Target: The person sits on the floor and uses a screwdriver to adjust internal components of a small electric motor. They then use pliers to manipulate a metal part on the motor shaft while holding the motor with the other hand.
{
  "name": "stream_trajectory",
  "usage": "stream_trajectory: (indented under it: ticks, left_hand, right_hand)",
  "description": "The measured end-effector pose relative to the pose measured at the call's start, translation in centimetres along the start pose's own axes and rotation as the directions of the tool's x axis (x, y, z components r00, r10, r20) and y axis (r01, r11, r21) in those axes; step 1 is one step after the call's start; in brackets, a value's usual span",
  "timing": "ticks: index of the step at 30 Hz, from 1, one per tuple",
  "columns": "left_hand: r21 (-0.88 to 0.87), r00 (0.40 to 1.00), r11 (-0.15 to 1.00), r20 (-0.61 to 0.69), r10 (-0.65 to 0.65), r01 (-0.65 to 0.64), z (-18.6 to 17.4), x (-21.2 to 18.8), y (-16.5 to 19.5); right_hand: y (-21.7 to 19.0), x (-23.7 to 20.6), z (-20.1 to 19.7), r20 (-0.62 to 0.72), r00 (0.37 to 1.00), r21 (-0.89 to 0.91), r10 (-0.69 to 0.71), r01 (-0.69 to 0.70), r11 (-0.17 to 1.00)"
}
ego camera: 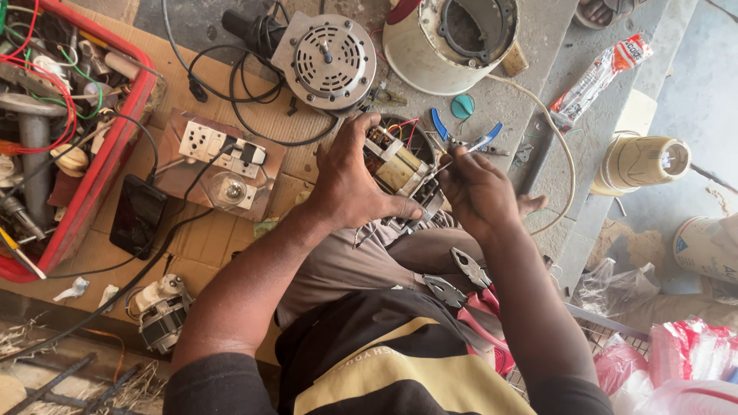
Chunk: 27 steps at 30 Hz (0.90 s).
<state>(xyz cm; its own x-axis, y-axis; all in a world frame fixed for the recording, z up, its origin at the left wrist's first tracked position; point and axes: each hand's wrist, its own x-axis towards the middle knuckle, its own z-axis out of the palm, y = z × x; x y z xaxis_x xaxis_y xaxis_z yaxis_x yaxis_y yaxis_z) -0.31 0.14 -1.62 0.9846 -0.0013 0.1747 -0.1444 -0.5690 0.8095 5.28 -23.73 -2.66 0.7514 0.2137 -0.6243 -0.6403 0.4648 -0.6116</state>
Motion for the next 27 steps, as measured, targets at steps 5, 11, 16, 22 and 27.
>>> stream_trajectory:
  ticks: [5, 11, 16, 22, 27]
  left_hand:
    - [-0.005, 1.0, 1.0, 0.025, -0.018, 0.019, 0.0, -0.1, 0.0]
    - [0.009, 0.999, 1.0, 0.044, -0.018, 0.017, 0.0, 0.1, -0.1]
    - [0.016, 0.998, 0.999, 0.054, -0.041, 0.04, 0.0, 0.1, 0.0]
    - [-0.001, 0.999, 1.0, 0.026, -0.02, 0.02, 0.1, 0.1, -0.2]
    - [-0.009, 1.0, 1.0, -0.01, 0.004, -0.004, 0.2, 0.0, -0.2]
  right_hand:
    - [-1.5, -0.9, -0.3, -0.002, 0.985, 0.01, -0.174, 0.174, 0.985]
    - [-1.9, -5.6, 1.8, 0.243, 0.841, -0.547, -0.484, 0.531, 0.647]
    - [-2.1, -7.1, 3.6, 0.398, 0.775, -0.664, -0.492, 0.613, 0.428]
    - [-2.7, -7.8, 5.0, 0.524, 0.709, -0.761, -0.471, 0.639, 0.115]
    - [-2.7, -7.6, 5.0, 0.826, 0.495, -0.529, -0.27, 0.846, -0.066]
